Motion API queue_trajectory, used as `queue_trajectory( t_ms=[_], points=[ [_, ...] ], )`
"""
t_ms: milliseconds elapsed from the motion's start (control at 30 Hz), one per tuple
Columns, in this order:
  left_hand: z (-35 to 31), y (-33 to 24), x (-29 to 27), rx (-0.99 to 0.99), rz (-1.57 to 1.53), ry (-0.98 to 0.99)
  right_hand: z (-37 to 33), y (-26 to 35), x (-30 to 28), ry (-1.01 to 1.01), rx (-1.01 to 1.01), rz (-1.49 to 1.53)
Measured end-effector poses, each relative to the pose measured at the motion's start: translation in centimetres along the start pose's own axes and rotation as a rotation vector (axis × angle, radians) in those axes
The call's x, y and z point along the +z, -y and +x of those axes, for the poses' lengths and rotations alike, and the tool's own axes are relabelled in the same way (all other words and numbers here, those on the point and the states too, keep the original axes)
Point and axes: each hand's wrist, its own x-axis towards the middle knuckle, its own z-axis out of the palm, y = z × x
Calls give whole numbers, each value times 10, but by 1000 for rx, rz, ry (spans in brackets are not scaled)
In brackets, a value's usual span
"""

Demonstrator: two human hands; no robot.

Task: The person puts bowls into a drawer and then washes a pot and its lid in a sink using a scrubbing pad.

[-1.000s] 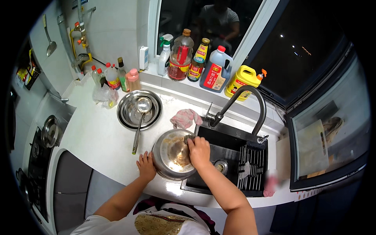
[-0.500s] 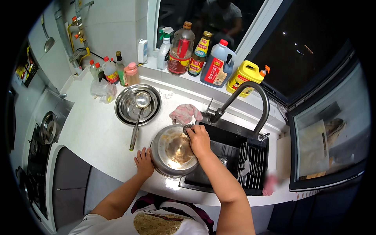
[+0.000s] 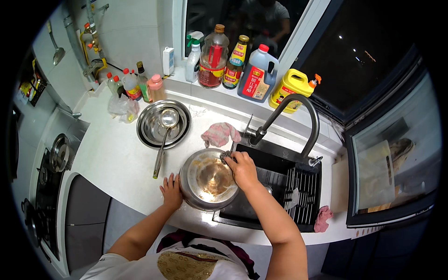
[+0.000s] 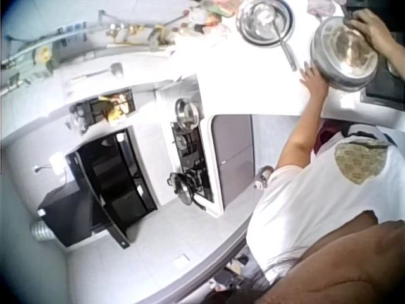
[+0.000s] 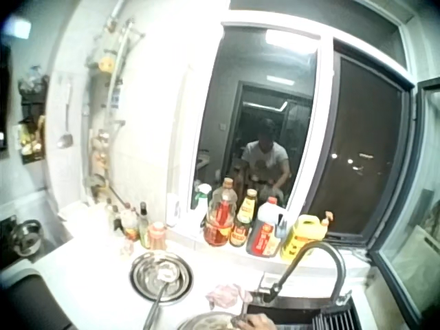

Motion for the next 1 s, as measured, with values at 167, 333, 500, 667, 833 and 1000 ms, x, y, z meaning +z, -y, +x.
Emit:
queue_trajectory(
  t_ms=[167, 333, 500, 667, 833, 1000],
  points=[
    [-1, -35, -50, 347, -385, -319, 1, -2, -1, -16, 34, 1],
    [19, -105, -99, 234, -213, -208, -14, -4, -17, 118, -38, -19],
    [30, -98, -83, 291, -252, -137, -5, -10, -16, 96, -81, -34],
    [27, -97, -86, 282, -298, -152, 7, -15, -14, 133, -162, -4],
    [27, -98, -85, 273, -287, -164, 1, -26, -20, 157, -231, -13],
    [28, -99, -85, 281, -312, -170, 17, -12, -8, 91, -199, -33]
  ],
)
